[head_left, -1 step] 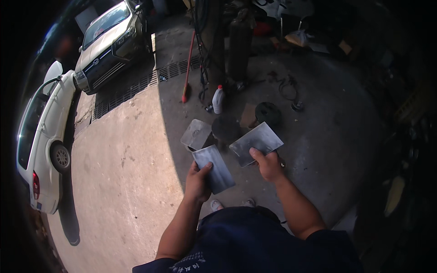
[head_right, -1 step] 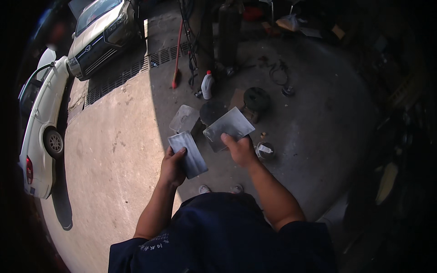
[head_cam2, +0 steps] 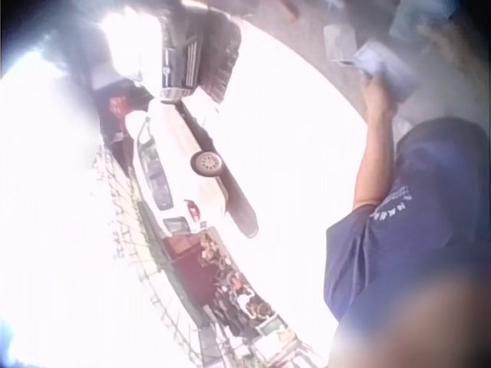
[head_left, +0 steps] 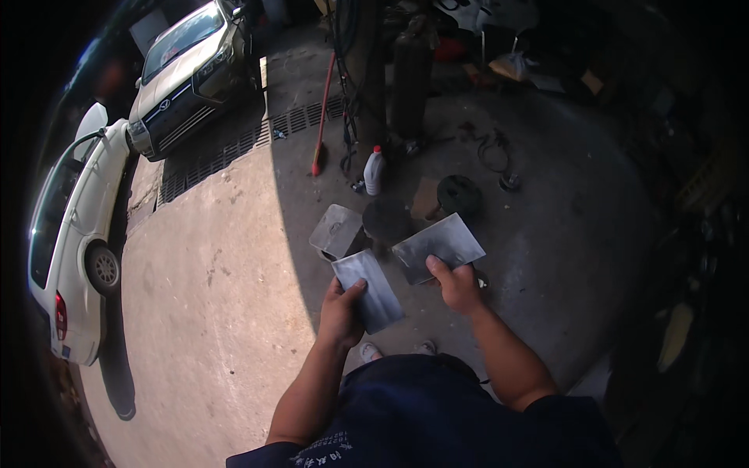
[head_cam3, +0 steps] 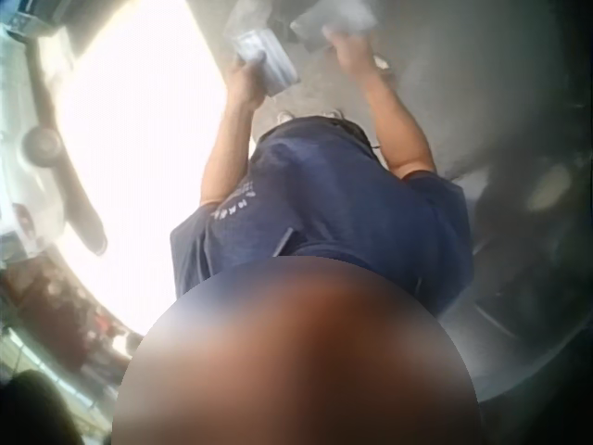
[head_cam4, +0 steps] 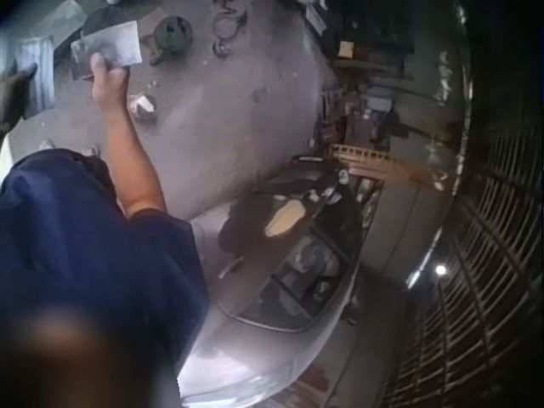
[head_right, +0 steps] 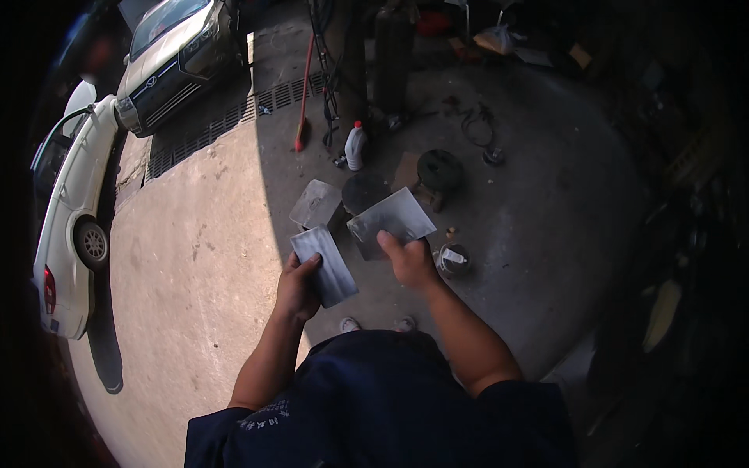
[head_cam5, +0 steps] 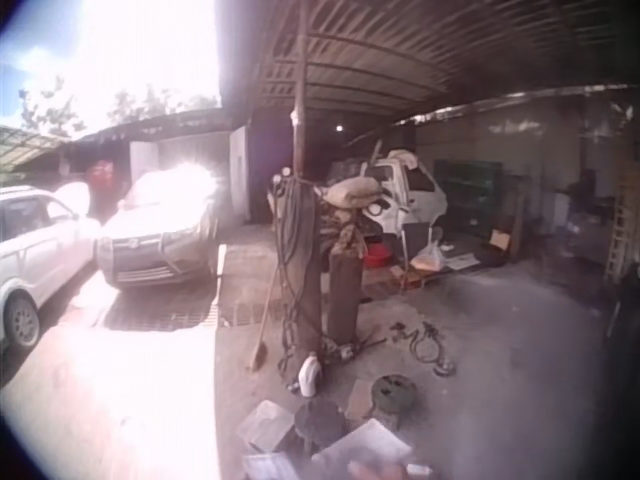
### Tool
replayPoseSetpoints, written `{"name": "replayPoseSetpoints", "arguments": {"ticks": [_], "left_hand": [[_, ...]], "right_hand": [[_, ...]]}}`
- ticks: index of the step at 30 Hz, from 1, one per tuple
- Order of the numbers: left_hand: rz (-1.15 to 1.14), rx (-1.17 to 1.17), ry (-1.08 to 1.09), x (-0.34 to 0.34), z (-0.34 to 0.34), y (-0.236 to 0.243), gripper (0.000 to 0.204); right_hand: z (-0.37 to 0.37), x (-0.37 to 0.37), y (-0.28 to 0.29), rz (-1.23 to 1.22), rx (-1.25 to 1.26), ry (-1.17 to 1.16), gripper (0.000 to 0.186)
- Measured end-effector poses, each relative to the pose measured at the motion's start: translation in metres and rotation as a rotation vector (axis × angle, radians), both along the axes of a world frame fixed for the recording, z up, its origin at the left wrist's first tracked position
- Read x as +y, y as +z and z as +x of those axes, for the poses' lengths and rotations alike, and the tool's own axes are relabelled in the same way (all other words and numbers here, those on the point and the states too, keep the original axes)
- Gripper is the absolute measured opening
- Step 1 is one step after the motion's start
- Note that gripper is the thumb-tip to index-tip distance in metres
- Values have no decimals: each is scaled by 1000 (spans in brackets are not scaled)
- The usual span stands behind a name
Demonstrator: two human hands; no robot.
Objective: The person applies yellow body filler to a car door using a metal spreader. They repeatedly scoop the filler from a container and spread it onto the door panel, smoothing the surface. The person also handles a small tube of hardener and a plastic bag during the process.
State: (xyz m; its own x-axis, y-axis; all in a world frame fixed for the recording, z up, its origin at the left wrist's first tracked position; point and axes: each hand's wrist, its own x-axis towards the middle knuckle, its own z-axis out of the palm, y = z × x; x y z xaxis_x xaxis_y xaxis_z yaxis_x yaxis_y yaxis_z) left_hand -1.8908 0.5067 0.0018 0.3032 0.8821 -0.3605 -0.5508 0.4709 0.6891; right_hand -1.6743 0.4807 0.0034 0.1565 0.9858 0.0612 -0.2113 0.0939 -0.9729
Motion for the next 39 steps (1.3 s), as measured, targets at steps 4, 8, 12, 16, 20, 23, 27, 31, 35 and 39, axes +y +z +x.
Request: {"name": "replayPoseSetpoints", "arguments": {"ticks": [4, 8, 12, 16, 20, 23, 27, 31, 35, 39], "left_hand": [[-51, -28, 44, -8, 13, -2, 33], [-45, -34, 131, -21, 29, -4, 32], [29, 46, 189, -27, 36, -3, 34], [77, 47, 219, -26, 31, -5, 34], [35, 6, 259, -26, 24, 6, 34], [86, 77, 242, -30, 30, 0, 34], [166, 169, 219, -32, 30, -3, 35], [201, 172, 231, -33, 29, 4, 33], [121, 88, 329, -18, 19, 14, 31], [175, 141, 265, -23, 31, 18, 32]], "right_hand": [[-20, -14, -9, 58, -150, -38, 26], [-39, -16, -4, 256, -282, -94, 36], [-44, -20, 0, 259, -351, -46, 36], [-47, -26, -1, 241, -316, -19, 35], [-44, -41, -6, 178, -319, 46, 34], [-50, -39, -8, 236, -297, 15, 33], [-49, -37, -2, 185, -306, 56, 33], [-49, -35, 10, 223, -352, 32, 36], [-40, -36, 4, 235, -461, 85, 36], [-48, -36, 8, 266, -428, 31, 35]]}}
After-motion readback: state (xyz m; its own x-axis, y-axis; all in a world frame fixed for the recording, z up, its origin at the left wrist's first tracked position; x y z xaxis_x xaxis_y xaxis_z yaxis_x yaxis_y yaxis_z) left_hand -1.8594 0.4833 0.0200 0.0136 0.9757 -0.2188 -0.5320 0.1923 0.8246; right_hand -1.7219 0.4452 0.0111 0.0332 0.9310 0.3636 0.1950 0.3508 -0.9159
